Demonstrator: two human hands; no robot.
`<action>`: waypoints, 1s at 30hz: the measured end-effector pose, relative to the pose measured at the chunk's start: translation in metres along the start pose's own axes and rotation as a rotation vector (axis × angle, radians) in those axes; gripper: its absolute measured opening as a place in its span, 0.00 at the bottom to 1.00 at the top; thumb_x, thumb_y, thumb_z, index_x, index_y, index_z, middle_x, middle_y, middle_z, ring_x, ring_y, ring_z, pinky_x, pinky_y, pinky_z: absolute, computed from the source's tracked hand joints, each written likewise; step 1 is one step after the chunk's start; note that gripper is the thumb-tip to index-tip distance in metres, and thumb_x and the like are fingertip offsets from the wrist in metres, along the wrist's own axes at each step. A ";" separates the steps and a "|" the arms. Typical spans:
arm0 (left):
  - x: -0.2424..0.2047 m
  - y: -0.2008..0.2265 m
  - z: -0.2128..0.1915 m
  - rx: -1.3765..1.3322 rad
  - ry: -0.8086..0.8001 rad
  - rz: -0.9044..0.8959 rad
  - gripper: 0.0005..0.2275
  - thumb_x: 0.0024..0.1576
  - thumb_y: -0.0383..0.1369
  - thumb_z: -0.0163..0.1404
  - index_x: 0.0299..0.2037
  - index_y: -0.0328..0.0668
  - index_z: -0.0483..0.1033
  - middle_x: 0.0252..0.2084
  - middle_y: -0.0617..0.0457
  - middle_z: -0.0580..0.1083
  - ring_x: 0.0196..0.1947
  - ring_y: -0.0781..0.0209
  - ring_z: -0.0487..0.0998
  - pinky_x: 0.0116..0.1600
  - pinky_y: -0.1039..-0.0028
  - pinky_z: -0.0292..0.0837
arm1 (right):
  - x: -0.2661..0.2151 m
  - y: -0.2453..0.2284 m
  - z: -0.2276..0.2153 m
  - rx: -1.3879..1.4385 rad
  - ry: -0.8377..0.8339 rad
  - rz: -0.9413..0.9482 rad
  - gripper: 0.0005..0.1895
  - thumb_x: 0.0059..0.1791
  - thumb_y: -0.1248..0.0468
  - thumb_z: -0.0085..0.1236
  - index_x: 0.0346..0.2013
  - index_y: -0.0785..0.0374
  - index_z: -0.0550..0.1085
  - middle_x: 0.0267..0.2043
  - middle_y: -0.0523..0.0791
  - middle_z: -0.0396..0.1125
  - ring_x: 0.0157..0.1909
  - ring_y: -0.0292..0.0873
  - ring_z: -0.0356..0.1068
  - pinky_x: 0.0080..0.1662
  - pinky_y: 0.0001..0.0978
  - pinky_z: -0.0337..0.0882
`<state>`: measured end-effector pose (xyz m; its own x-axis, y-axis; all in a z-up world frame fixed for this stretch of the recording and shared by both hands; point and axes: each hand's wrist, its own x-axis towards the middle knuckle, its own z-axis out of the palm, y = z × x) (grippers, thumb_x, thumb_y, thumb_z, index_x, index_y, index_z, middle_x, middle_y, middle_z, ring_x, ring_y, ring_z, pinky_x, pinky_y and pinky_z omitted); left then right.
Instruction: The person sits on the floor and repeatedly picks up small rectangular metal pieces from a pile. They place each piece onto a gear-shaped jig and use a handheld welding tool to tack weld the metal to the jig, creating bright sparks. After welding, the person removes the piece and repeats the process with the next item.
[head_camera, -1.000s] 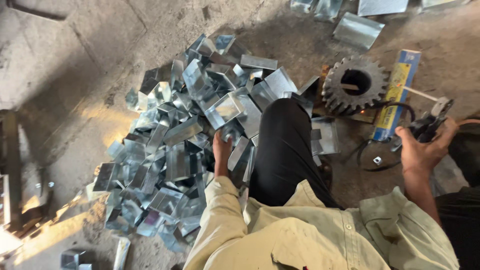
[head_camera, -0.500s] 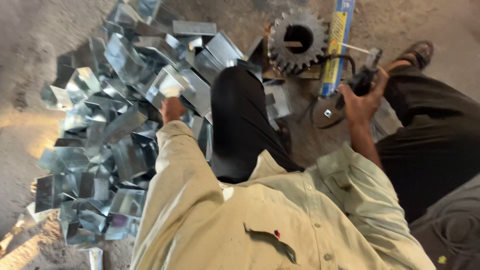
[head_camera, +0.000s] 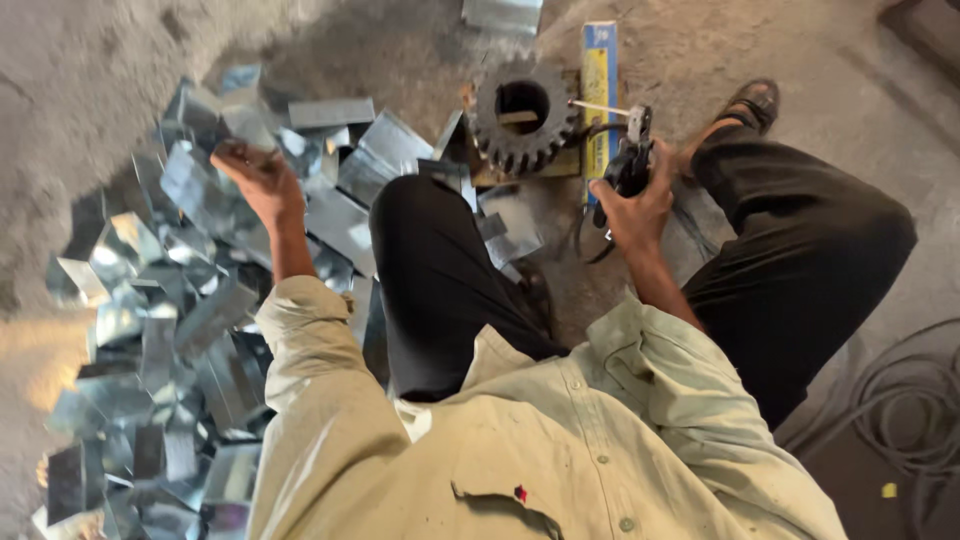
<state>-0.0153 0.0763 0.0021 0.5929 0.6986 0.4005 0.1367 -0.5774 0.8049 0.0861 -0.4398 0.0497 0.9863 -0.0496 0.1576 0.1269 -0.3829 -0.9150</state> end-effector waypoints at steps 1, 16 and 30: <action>0.012 0.037 0.011 -0.001 -0.016 0.115 0.23 0.53 0.19 0.54 0.57 0.38 0.59 0.50 0.39 0.63 0.48 0.46 0.68 0.60 0.64 0.68 | 0.004 -0.005 0.002 -0.006 0.004 0.008 0.42 0.42 0.63 0.75 0.66 0.61 0.62 0.47 0.50 0.74 0.45 0.46 0.77 0.49 0.38 0.77; -0.052 0.194 0.276 0.496 -1.094 0.394 0.32 0.51 0.40 0.64 0.68 0.64 0.67 0.65 0.54 0.71 0.66 0.53 0.69 0.71 0.48 0.57 | 0.012 -0.019 -0.013 -0.016 0.138 0.047 0.41 0.42 0.64 0.74 0.65 0.60 0.61 0.42 0.49 0.72 0.41 0.44 0.74 0.45 0.37 0.76; -0.118 0.222 0.202 0.235 -0.550 0.447 0.24 0.58 0.32 0.59 0.64 0.45 0.68 0.69 0.47 0.66 0.69 0.43 0.65 0.70 0.54 0.62 | 0.015 -0.043 -0.012 -0.082 0.127 -0.196 0.46 0.39 0.66 0.78 0.66 0.63 0.61 0.56 0.57 0.69 0.55 0.57 0.73 0.54 0.45 0.74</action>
<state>0.1051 -0.2193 0.0450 0.9349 0.0995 0.3407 -0.0809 -0.8748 0.4777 0.0944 -0.4353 0.0955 0.9218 -0.0807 0.3793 0.3004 -0.4699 -0.8300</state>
